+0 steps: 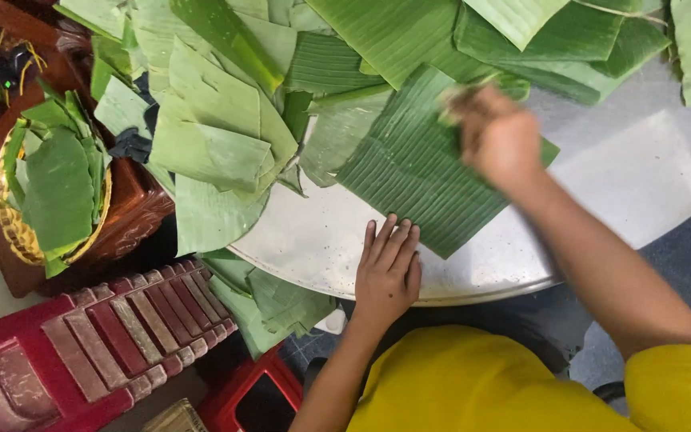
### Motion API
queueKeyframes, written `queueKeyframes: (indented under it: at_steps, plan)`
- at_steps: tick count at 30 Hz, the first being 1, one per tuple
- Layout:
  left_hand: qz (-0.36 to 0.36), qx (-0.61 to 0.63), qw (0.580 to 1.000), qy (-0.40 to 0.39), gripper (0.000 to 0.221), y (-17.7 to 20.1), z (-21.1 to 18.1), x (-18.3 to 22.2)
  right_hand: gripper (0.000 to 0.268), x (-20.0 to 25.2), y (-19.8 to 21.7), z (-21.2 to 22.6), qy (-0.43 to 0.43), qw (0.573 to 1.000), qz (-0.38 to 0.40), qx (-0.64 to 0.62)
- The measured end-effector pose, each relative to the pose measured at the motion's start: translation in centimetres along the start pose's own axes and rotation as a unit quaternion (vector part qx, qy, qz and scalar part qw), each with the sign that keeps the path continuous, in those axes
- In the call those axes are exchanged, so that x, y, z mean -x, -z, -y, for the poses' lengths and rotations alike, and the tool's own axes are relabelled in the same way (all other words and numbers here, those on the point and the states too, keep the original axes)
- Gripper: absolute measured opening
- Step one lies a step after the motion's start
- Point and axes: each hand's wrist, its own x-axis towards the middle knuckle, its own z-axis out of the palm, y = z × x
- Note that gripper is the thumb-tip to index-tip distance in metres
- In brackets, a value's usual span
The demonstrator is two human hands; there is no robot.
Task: A person is cleaning banana leaves by wiping them individually with a cloth on a metal table.
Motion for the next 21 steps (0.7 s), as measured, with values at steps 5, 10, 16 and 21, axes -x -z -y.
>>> queueKeyframes:
  at_steps: [5, 10, 16, 21]
  plan:
    - [0.073, 0.108, 0.991, 0.017, 0.028, 1.6, -0.1, -0.3, 0.021, -1.5, -0.9, 2.9, -0.168, 0.972, 0.161, 0.012]
    - [0.038, 0.106, 0.994, 0.006, 0.022, 1.0, 0.3, 0.2, 0.037, -2.9, -4.2, 6.6, 0.162, 0.977, 0.078, -0.115]
    - [0.035, 0.128, 0.991, 0.020, 0.024, 1.5, 0.1, 0.4, 0.036, -7.6, -1.6, 2.9, -0.002, 0.996, -0.041, 0.082]
    - [-0.039, 0.055, 0.997, 0.026, 0.020, 0.1, 0.0, 0.4, 0.009, -2.5, -4.9, 9.1, 0.138, 0.985, 0.095, -0.030]
